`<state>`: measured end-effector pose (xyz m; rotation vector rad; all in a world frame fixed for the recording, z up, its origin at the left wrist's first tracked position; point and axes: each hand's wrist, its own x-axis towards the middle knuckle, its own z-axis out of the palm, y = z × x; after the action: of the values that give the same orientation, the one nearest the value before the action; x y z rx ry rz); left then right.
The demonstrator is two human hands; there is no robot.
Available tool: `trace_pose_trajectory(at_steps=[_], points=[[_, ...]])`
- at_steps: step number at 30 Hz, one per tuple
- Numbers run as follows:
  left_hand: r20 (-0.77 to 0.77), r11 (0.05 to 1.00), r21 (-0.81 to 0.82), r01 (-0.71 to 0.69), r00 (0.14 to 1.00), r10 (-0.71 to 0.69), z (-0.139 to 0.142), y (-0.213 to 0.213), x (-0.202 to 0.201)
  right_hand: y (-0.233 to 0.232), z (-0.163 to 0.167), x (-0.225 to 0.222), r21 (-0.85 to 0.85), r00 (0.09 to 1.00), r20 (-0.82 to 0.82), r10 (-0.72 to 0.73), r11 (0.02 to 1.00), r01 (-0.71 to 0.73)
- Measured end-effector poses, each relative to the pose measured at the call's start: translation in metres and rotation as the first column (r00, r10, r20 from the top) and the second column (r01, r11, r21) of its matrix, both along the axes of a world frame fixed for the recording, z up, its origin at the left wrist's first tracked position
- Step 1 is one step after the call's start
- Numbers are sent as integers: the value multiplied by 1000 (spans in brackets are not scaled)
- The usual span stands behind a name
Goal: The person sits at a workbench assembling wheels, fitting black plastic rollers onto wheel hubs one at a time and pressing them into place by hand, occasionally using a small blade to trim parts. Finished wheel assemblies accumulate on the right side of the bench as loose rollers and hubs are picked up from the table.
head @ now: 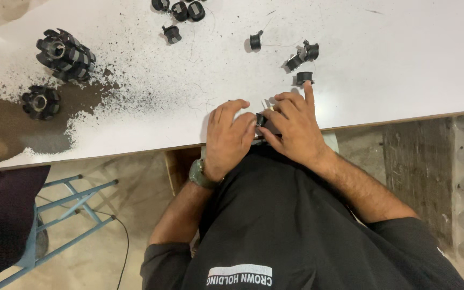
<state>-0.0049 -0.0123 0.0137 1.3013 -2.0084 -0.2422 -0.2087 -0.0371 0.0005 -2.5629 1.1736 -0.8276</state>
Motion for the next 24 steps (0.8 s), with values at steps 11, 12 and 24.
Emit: trace_pose_trajectory(at_steps=[11, 12, 24], points=[[-238, 915, 403, -18, 964, 123, 7, -4, 1, 2, -2, -3, -13, 995, 88, -46, 999, 47], [-221, 911, 411, -23, 967, 124, 5, -4, -1, 4, -3, -4, -27, 992, 117, -53, 998, 56], [-305, 979, 205, -14, 949, 77, -15, 1, -7, 25, -23, 13, -67, 931, 361, 47, 997, -24]])
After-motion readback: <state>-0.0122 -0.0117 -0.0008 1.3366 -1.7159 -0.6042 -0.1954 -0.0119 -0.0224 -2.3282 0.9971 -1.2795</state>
